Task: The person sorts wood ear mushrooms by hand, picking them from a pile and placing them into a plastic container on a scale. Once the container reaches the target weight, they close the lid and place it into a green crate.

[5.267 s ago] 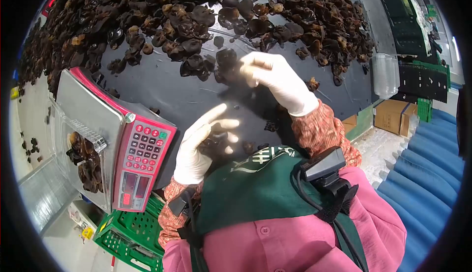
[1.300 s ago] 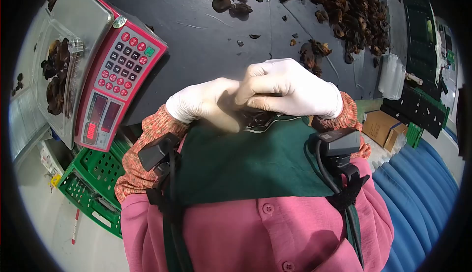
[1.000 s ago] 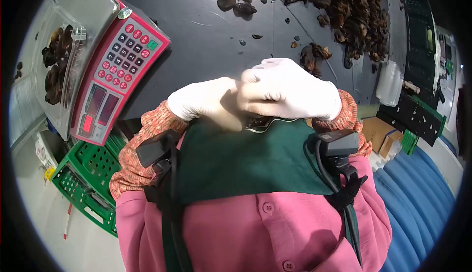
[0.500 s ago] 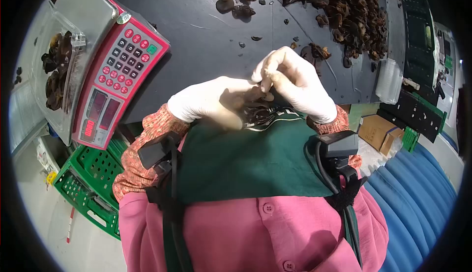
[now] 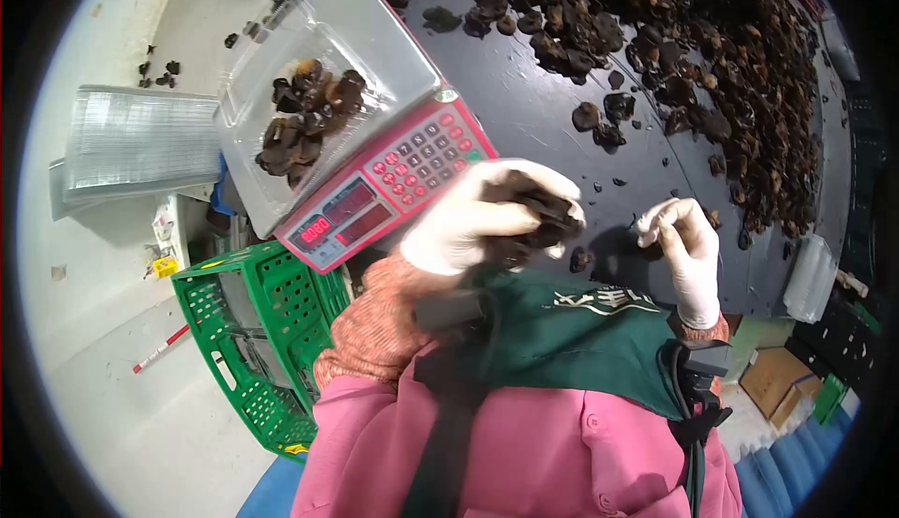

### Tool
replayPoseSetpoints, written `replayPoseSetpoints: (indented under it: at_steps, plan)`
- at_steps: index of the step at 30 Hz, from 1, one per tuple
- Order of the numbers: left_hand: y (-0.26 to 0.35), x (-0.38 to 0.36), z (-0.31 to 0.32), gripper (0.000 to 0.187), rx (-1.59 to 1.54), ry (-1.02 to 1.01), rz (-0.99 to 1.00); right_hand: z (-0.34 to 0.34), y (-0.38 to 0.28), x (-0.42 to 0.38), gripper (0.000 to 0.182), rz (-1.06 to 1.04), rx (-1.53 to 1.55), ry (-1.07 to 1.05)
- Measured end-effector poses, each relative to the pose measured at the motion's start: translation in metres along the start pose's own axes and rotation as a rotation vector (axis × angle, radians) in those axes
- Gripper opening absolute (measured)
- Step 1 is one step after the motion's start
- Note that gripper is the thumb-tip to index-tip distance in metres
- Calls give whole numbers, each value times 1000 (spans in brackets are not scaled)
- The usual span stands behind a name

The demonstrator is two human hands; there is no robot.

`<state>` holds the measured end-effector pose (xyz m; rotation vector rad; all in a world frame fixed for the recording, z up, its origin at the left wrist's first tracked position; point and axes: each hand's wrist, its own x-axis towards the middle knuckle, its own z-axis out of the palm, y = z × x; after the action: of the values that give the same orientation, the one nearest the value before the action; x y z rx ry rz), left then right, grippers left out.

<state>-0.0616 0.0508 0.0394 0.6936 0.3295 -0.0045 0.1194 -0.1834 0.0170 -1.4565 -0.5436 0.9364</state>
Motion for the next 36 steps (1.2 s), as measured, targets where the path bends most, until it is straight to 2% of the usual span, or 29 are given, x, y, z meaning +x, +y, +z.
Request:
replayPoseSetpoints:
  at_steps: [1, 2, 3, 4, 6, 7, 8, 9, 10, 12, 13, 15, 16, 17, 18, 20, 21, 22, 23, 25, 27, 28, 29, 30, 32, 33, 34, 35, 36]
  plan:
    - [13, -15, -13, 43, -84, -1, 125, -1, -1, 0, 3, 5, -47, -13]
    - [24, -18, -24, 43, 43, -78, 501, -3, -2, 0, 3, 2, -49, -10]
    - [43, -33, -35, 40, 150, -2, 696, -5, -4, 0, 3, 0, -51, -4]
    - [65, -55, -36, 60, 394, 319, 760, -7, -5, -1, 3, -2, -53, 4]
    - [99, -83, -39, 44, 472, 512, 847, -14, -6, -5, 4, -4, -68, 31]
    - [106, -84, -43, 39, 600, 722, 900, -23, -4, -6, 4, -25, -104, 20]
    - [110, -82, -48, 36, 723, 923, 937, -31, -3, -10, 4, -36, -146, 22]
    - [113, -82, -54, 32, 964, 1037, 842, -36, -5, -14, 4, -48, -190, 48]
    - [115, -84, -63, 35, 1264, 1110, 694, -41, -10, -18, 6, 35, -246, 117]
    - [106, -78, -68, 40, 1635, 1144, 535, -66, -10, -34, 9, -29, -489, 184]
    - [102, -74, -70, 43, 1743, 1125, 551, -82, -8, -48, 11, 14, -587, 257]
    - [97, -75, -75, 53, 1554, 1133, 562, -110, -9, -79, 18, 88, -824, 375]
    - [97, -74, -72, 54, 1572, 1149, 596, -118, -16, -95, 18, 265, -960, 426]
    - [94, -71, -69, 57, 1511, 1185, 627, -127, -14, -106, 15, 313, -1126, 463]
    - [95, -68, -59, 54, 1627, 1269, 633, -131, -11, -119, 12, 365, -1285, 489]
    - [85, -50, -31, 42, 1644, 1323, 890, -116, -5, -127, 12, 195, -1122, 636]
    - [82, -45, -27, 34, 1495, 1218, 979, -103, -2, -124, 13, 103, -1040, 706]
    - [72, -41, -21, 26, 1347, 1120, 1072, -91, 0, -121, 18, 112, -982, 681]
    - [59, -34, -11, 19, 1171, 1077, 1042, -78, 1, -115, 16, 154, -975, 632]
    - [29, -18, 13, 14, 1196, 808, 739, -53, 8, -102, 15, 86, -1013, 489]
    - [6, 1, 4, 13, 1400, 448, 429, -37, 24, -90, 16, 32, -989, 394]
    - [-10, 13, 3, 17, 1490, 290, 366, -25, 28, -86, 18, 17, -999, 393]
    - [-29, 23, -12, 19, 1443, 132, 362, -19, 32, -81, 21, -68, -1012, 391]
    - [-45, 28, -9, 19, 1371, 91, 289, -14, 36, -78, 24, -153, -1025, 392]
    - [-68, 30, -11, 23, 1398, 77, 320, -9, 40, -65, 29, -427, -1081, 315]
    - [-74, 30, -10, 22, 1393, 138, 348, -2, 37, -59, 36, -509, -1088, 293]
    - [-78, 29, -9, 22, 1381, 194, 387, -2, 42, -54, 36, -492, -1076, 113]
    - [-81, 30, -13, 21, 1360, 237, 445, 4, 61, -49, 36, -521, -1223, -34]
    - [-81, 32, -17, 21, 1405, 224, 543, 8, 78, -44, 34, -577, -1228, -149]
